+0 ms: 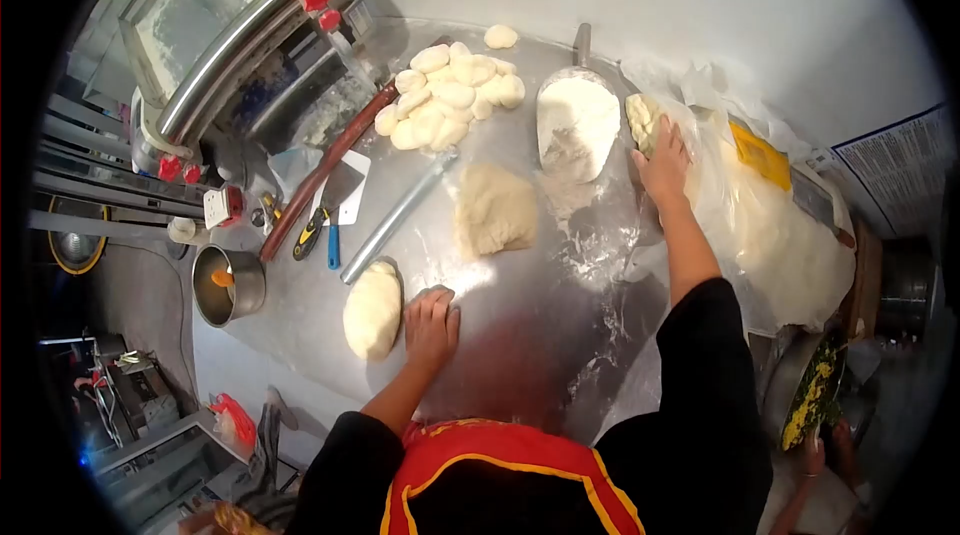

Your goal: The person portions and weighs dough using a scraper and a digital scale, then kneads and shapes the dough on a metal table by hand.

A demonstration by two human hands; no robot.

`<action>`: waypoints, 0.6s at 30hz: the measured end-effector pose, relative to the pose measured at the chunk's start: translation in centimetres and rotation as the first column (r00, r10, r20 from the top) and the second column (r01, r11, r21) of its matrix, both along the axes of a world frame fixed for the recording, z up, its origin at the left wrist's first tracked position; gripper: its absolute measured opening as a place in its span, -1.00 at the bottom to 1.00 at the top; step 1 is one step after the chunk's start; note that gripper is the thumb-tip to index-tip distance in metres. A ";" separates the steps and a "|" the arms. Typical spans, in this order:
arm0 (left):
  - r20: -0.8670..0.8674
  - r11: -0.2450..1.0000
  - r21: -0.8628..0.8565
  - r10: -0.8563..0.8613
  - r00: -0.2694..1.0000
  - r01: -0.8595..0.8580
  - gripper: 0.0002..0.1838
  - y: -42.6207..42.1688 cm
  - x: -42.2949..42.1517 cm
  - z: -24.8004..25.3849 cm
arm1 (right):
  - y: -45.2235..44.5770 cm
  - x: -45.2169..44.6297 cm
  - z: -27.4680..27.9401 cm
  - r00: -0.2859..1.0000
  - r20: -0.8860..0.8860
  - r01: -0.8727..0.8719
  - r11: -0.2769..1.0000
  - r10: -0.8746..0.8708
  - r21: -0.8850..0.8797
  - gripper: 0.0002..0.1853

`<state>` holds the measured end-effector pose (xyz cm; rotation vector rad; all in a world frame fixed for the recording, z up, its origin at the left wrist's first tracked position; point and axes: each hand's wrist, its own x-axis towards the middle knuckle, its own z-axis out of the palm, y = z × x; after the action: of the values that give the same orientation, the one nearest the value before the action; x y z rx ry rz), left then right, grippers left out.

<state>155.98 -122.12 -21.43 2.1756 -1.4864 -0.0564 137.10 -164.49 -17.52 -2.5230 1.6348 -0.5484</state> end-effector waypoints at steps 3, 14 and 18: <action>0.028 1.000 0.025 -0.001 1.000 0.000 -0.59 -0.1 -0.1 0.2 | -4.0 0.3 -1.1 0.991 0.039 0.079 0.807 -0.126 0.586 -0.20; -0.025 0.998 0.061 0.022 0.999 -0.020 -0.64 -0.4 -0.3 1.0 | -8.0 -1.9 3.3 0.668 0.558 -0.023 0.736 -0.492 0.676 -0.62; 0.011 1.000 -0.001 0.007 1.000 -0.007 -0.67 -0.2 -0.3 0.6 | 5.0 -3.6 6.7 0.725 0.630 -0.124 0.847 -0.279 0.518 -0.61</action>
<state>155.69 -122.30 -20.85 2.1838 -1.4845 -0.0414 133.50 -159.47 -10.78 -1.5586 1.3431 -0.7868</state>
